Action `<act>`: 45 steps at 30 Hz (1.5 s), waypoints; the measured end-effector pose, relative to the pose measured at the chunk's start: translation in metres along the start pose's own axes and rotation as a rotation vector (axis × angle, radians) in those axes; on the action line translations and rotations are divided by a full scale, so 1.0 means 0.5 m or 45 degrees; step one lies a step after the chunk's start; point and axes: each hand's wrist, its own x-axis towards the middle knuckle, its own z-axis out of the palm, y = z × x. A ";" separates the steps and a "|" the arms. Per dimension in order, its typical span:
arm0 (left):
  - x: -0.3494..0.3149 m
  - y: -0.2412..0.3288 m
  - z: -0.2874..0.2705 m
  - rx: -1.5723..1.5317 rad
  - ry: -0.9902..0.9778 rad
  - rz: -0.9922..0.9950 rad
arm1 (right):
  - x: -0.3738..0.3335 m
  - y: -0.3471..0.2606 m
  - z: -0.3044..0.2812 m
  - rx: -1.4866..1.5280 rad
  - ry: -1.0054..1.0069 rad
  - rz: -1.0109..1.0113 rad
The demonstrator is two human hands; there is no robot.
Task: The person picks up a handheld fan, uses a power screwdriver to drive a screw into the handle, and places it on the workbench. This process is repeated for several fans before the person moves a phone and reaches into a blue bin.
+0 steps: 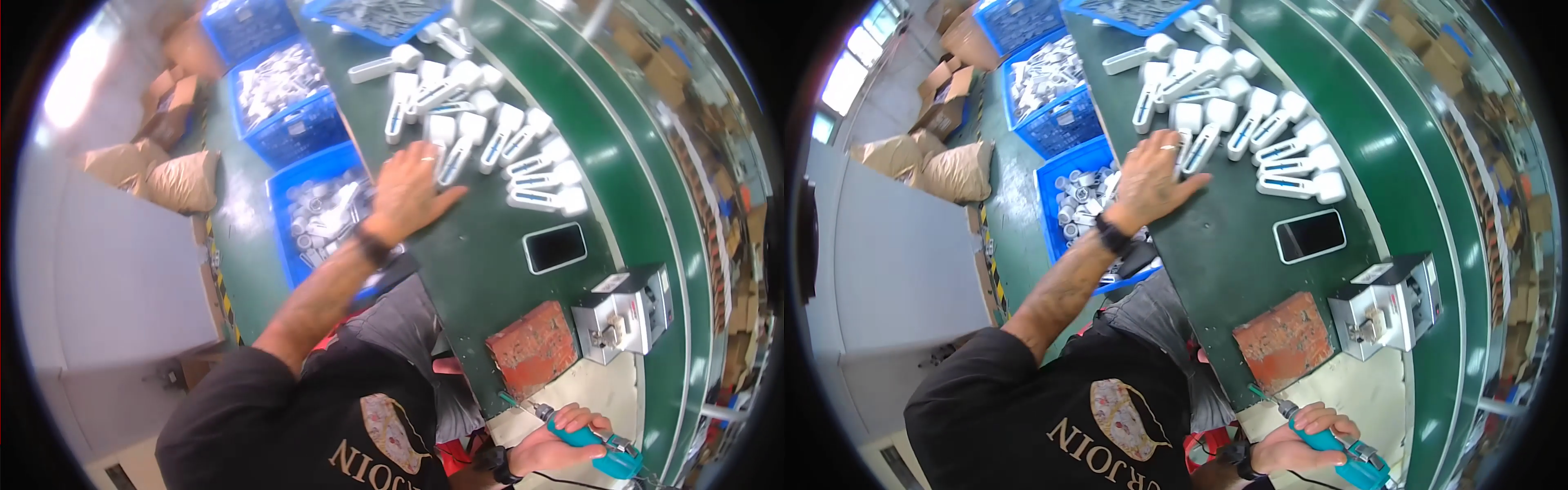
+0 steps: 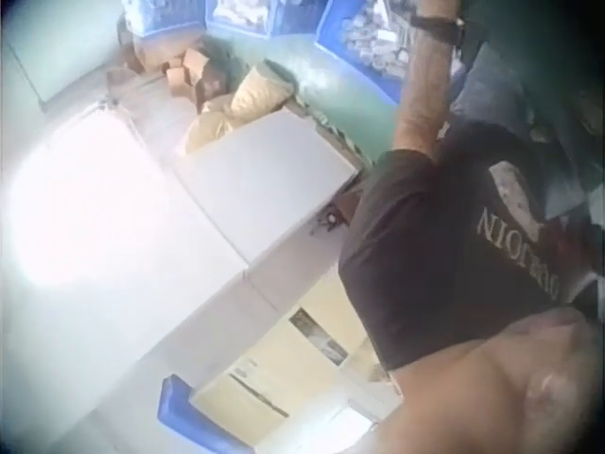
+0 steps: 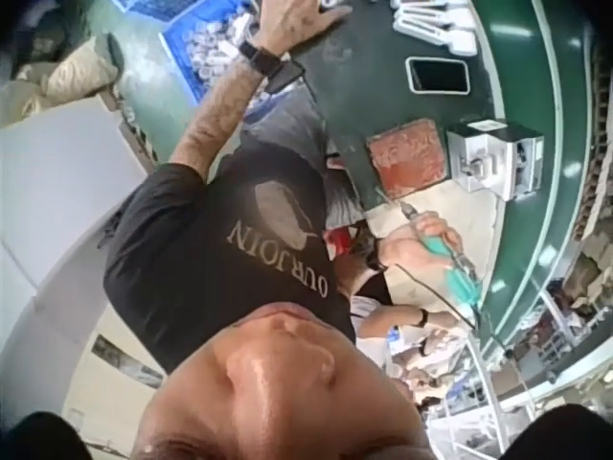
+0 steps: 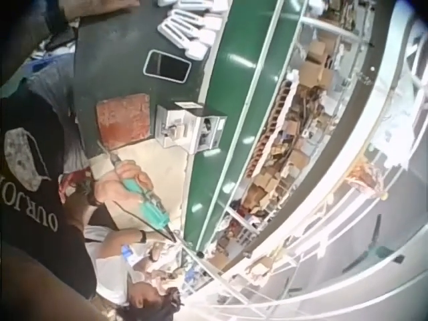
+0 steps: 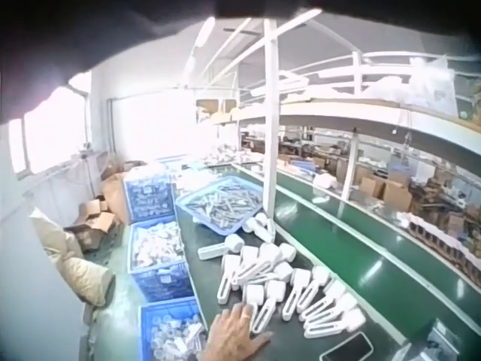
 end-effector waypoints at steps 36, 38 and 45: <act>0.245 -0.177 0.021 0.168 -0.290 -0.079 | -0.056 0.006 -0.013 -0.324 0.124 0.043; 0.194 -0.210 0.007 0.131 -0.208 -0.084 | -0.050 0.011 -0.004 -0.291 0.050 0.069; -0.100 -0.288 -0.082 -0.172 0.189 -0.262 | -0.035 0.018 -0.004 -0.276 0.013 0.039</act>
